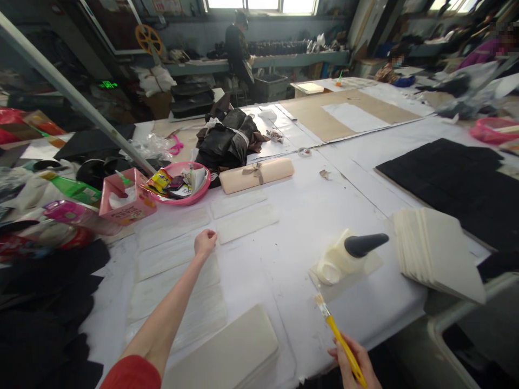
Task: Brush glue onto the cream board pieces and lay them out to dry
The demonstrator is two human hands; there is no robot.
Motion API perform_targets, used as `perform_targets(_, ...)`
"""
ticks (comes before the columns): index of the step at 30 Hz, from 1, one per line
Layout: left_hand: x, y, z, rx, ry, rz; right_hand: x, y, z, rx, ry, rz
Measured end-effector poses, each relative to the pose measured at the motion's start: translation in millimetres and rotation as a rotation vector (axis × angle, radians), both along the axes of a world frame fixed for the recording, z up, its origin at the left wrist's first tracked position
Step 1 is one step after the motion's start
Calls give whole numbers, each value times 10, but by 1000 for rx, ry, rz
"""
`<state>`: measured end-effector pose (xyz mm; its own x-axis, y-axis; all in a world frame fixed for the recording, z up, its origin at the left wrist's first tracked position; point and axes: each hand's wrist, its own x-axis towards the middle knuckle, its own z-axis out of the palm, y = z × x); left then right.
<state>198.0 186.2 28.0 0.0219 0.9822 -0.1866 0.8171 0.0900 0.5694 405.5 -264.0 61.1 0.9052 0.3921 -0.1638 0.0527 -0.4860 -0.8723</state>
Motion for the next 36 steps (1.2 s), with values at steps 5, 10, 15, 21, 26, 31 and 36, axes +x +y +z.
perform_targets(5,-574,-800,172,-106,-161,-143,281,-15,101,19,-53,67)
perform_targets(10,-1428,-1850,303,-279,75,-80,503,79,204,10,-153,139)
perform_targets(15,-2032,-2682,187,-398,146,195,681,261,236,-70,-427,362)
perform_targets(21,-2327,-3129,-198,-396,105,348,861,469,159,-320,-634,604)
perform_targets(26,-2372,-3221,-311,-383,90,378,969,517,105,-434,-693,690)
perform_targets(31,-2319,-3252,-267,-345,116,388,1041,509,169,-431,-714,748)
perform_targets(36,-2250,-3277,-183,-338,150,385,1054,391,314,-424,-715,782)
